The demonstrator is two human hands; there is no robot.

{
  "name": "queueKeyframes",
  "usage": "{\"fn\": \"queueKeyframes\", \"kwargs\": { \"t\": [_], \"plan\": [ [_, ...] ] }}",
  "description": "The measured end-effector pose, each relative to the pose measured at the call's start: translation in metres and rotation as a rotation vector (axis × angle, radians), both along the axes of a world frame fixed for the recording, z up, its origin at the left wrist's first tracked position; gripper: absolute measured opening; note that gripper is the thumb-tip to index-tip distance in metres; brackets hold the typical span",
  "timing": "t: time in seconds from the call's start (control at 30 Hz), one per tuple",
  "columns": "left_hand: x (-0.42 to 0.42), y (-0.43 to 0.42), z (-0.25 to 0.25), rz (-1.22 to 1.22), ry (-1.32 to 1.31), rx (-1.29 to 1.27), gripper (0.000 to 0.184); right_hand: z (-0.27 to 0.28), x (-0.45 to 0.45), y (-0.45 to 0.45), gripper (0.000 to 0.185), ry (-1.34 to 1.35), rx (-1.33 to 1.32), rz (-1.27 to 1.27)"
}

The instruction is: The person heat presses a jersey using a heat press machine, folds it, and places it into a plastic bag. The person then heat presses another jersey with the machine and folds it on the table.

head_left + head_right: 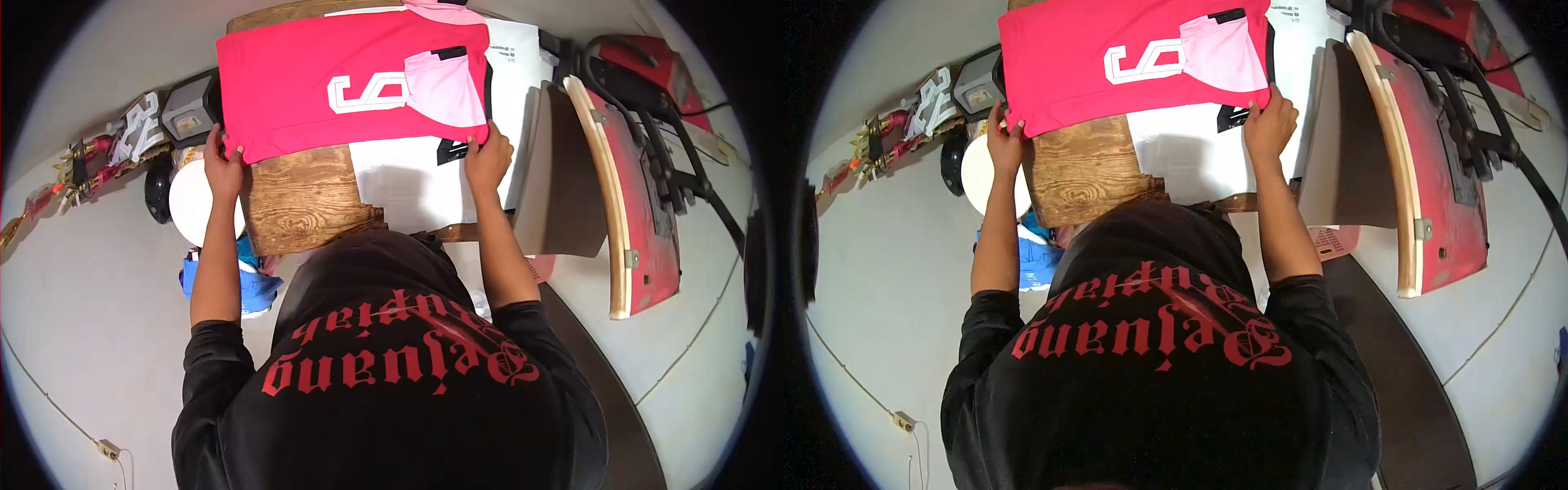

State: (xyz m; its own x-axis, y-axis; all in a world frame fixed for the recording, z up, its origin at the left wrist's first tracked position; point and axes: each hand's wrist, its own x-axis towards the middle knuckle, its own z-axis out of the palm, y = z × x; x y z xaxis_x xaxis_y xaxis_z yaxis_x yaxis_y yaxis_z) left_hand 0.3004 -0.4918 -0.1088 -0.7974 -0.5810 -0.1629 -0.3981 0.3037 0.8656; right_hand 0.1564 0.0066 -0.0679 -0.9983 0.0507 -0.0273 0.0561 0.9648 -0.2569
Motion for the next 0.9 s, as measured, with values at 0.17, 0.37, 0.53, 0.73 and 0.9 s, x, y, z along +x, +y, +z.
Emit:
{"fn": "queueKeyframes", "kwargs": {
  "t": [0.17, 0.37, 0.53, 0.73, 0.9],
  "plan": [
    [-0.002, -0.004, 0.016, -0.133, -0.035, -0.107, 0.064, 0.012, -0.018, 0.024, 0.05, -0.139, -0.025, 0.064],
    [0.028, -0.006, -0.009, -0.239, -0.003, -0.147, 0.063, 0.058, -0.013, 0.021, 0.06, -0.441, 0.083, -0.011],
    [0.028, 0.054, 0.037, -0.289, -0.064, -0.762, 0.058, 0.048, -0.001, -0.005, 0.054, -0.025, 0.168, 0.18],
    [0.014, 0.056, 0.021, -0.358, -0.034, -0.744, 0.059, 0.029, -0.028, -0.033, 0.033, -0.197, 0.253, 0.229],
    [-0.048, 0.042, 0.03, -0.31, 0.061, -0.764, 0.054, 0.032, -0.117, -0.065, 0.033, 0.089, -0.089, 0.254]
  ]
}}
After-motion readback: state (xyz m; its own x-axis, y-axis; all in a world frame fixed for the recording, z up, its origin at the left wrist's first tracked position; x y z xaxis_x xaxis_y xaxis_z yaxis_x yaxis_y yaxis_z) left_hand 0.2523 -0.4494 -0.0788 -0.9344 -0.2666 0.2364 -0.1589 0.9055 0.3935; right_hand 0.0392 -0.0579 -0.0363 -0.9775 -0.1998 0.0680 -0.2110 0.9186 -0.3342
